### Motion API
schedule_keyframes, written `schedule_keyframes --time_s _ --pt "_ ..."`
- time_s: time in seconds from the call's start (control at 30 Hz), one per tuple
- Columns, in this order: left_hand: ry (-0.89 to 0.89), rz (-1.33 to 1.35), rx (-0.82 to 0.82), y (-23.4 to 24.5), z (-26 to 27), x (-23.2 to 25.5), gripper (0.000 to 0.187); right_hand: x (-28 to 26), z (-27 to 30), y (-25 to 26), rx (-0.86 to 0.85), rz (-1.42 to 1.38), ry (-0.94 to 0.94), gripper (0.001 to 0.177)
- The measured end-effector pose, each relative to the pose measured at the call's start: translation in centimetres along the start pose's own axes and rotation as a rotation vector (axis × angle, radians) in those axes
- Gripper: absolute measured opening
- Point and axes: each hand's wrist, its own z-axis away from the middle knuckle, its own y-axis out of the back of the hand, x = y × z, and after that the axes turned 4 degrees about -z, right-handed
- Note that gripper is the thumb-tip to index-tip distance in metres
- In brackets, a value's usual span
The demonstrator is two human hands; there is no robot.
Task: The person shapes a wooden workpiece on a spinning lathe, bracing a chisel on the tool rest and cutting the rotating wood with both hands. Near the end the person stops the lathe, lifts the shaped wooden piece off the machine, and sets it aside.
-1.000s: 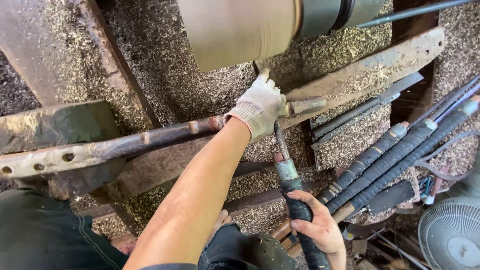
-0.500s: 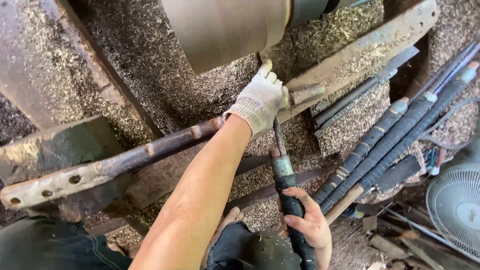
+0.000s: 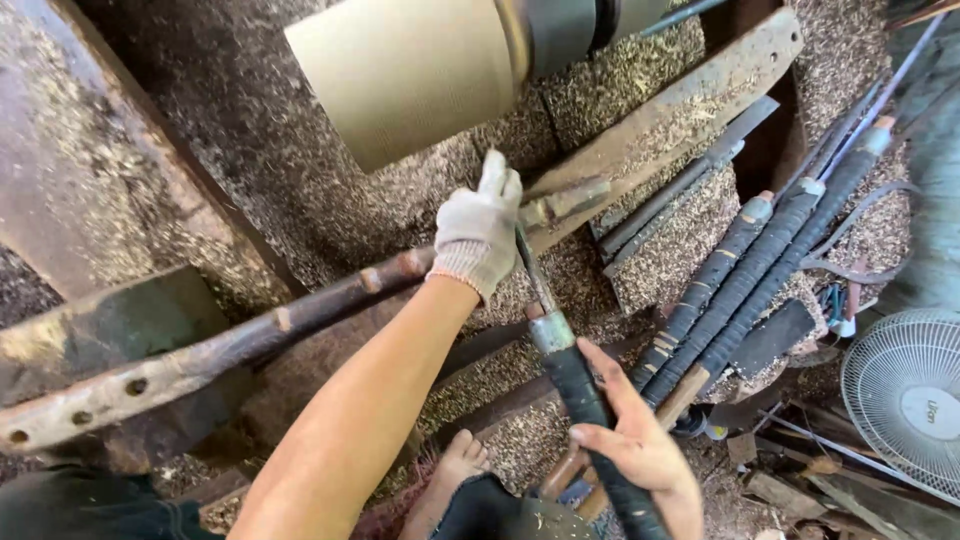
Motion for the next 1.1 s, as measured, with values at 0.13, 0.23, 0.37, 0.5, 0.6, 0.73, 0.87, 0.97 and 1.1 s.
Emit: schedule_keyframes --time_s 0.13,0.23,0.37,0.5,0.6,0.73,0.87,0.97,1.1 --pt "-0.002 0.028 0.156 -2.4 -2.3 0.0 0.054 -2.9 0.4 3.4 -0.077 0.099 -0.126 0.101" --pt "-0.072 -0.106 0.01 -0.7 -2.1 1.2 0.032 -4.4 0.6 5.4 -0.092 0.087 -0.256 0.102" --pt "0.052 0.315 0.048 -2.7 -4.3 1.2 0.034 -3.5 0.9 7.6 -0.114 0.165 -0.252 0.106" --pt "-0.043 0.12 0.115 -2.7 -5.0 1.2 0.028 -6.5 -0.1 5.1 -0.075 0.372 -0.251 0.114" --pt "-0.03 0.216 0.229 -3.8 -5.4 1.0 0.03 -6.7 -0.3 4.3 -0.052 0.489 -0.203 0.106" --pt "-0.089 0.063 0.13 -3.5 -5.3 0.9 0.026 -4.1 -0.1 4.8 -0.126 0.521 -0.02 0.097" --pt "-0.089 0.123 0.243 -4.1 -5.6 0.9 0.024 -2.5 0.3 3.8 -0.069 0.393 -0.09 0.089" --pt "-0.106 0.087 0.237 -4.2 -5.7 0.8 0.025 -1.5 0.6 3.0 -0.048 0.178 -0.147 0.085" --pt "-0.085 0.108 0.239 -5.2 -6.9 0.7 0.028 3.2 1.3 4.2 -0.044 -0.075 -0.142 0.083"
